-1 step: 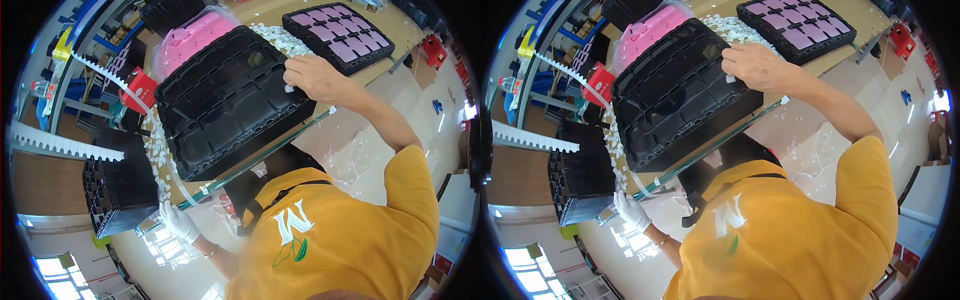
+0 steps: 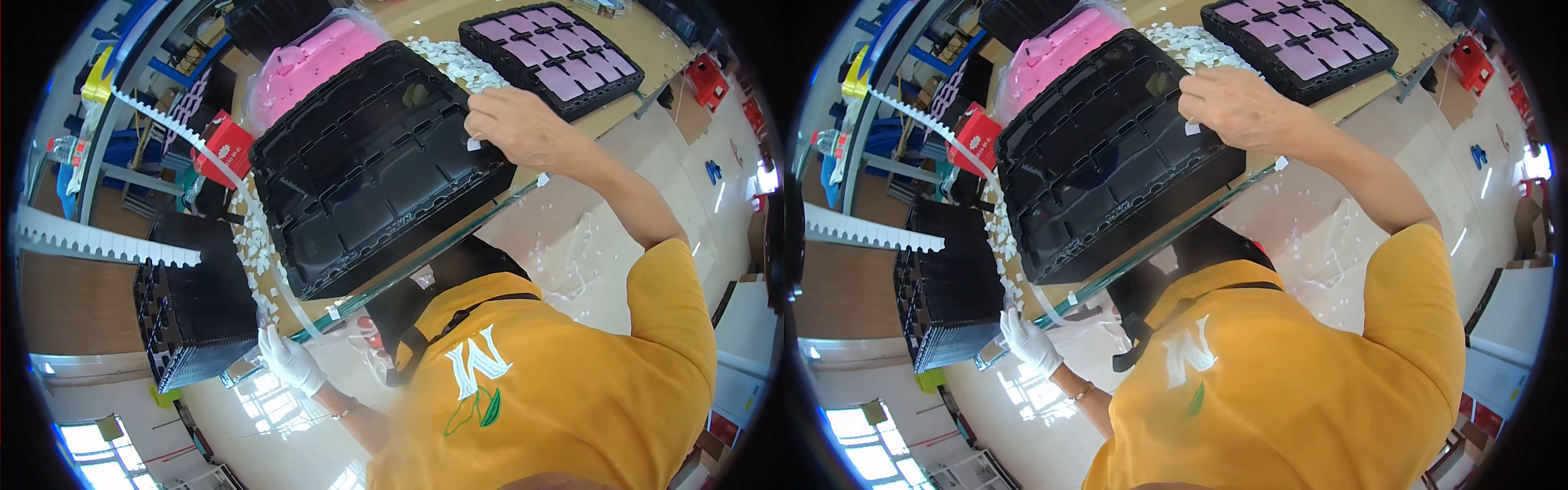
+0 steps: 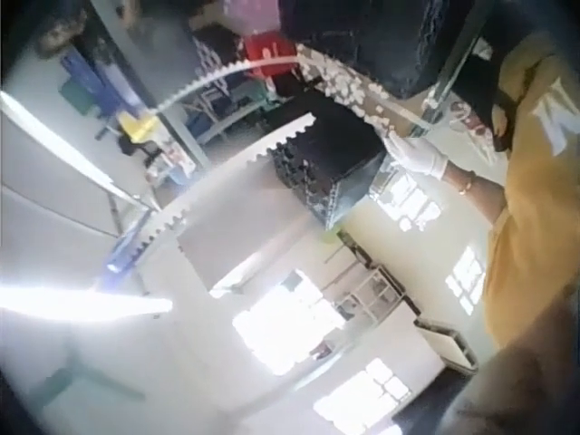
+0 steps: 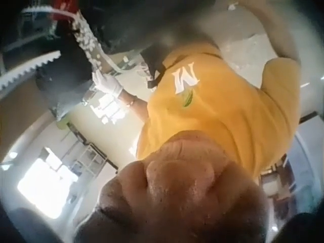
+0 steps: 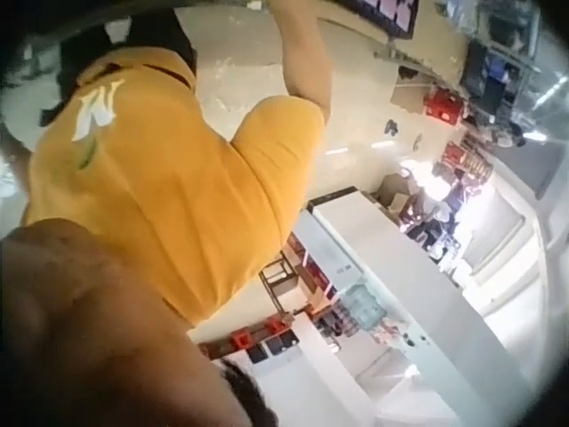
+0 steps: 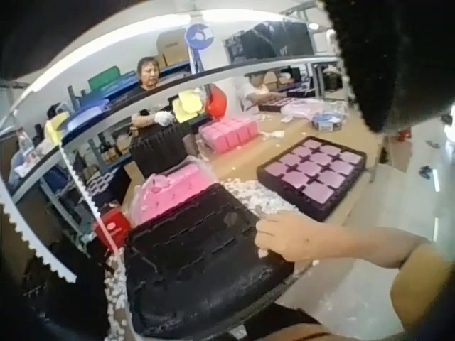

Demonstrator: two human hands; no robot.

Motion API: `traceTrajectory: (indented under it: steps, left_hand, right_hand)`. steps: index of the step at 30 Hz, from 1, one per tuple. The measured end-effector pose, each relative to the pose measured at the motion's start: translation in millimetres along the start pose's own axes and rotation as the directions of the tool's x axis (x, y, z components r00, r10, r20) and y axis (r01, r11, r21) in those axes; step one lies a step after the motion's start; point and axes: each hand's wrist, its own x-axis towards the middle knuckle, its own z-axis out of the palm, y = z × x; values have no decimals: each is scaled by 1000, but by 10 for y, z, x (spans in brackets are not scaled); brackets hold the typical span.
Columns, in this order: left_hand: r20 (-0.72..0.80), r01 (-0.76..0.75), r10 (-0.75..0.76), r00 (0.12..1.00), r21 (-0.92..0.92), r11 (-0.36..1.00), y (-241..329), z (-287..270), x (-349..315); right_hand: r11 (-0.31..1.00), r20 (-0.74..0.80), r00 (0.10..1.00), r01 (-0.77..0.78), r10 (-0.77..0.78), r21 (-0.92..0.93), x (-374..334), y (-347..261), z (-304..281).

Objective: The person applies adhesive labels to black plastic trays, then assembles them with pink foam inserts by hand.

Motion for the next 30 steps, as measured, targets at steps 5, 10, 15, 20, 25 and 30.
traceTrajectory:
  steps: [5, 10, 15, 20, 25, 30]
  left_hand:
    - [-16, 1, -3, 1000, -148, 989, 306, 18, 582]
    - [-70, -26, -8, 998, -479, 878, 629, -25, 1311]
    - [88, -106, 201, 976, -611, 784, 1055, 270, 2269]
    - [362, 38, 303, 882, -694, 719, 1168, 1334, 3244]
    - [661, 124, 280, 696, -495, 860, 961, 2270, 3712]
    - [663, -174, 267, 699, -204, 963, 1106, 2384, 3763]
  right_hand:
    - [989, 14, 990, -138, 139, -45, 150, 387, -206]
    - [913, 139, 903, -408, 406, -11, 147, 941, 263]
    - [800, 218, 829, -557, 515, 224, 403, 1448, 869]
    - [635, 164, 768, -612, 619, 471, 1347, 1864, 1208]
    - [435, 383, 734, -655, 561, 618, 1996, 2068, 1742]
    - [825, 406, 762, -565, 505, 34, 1905, 2537, 2173]
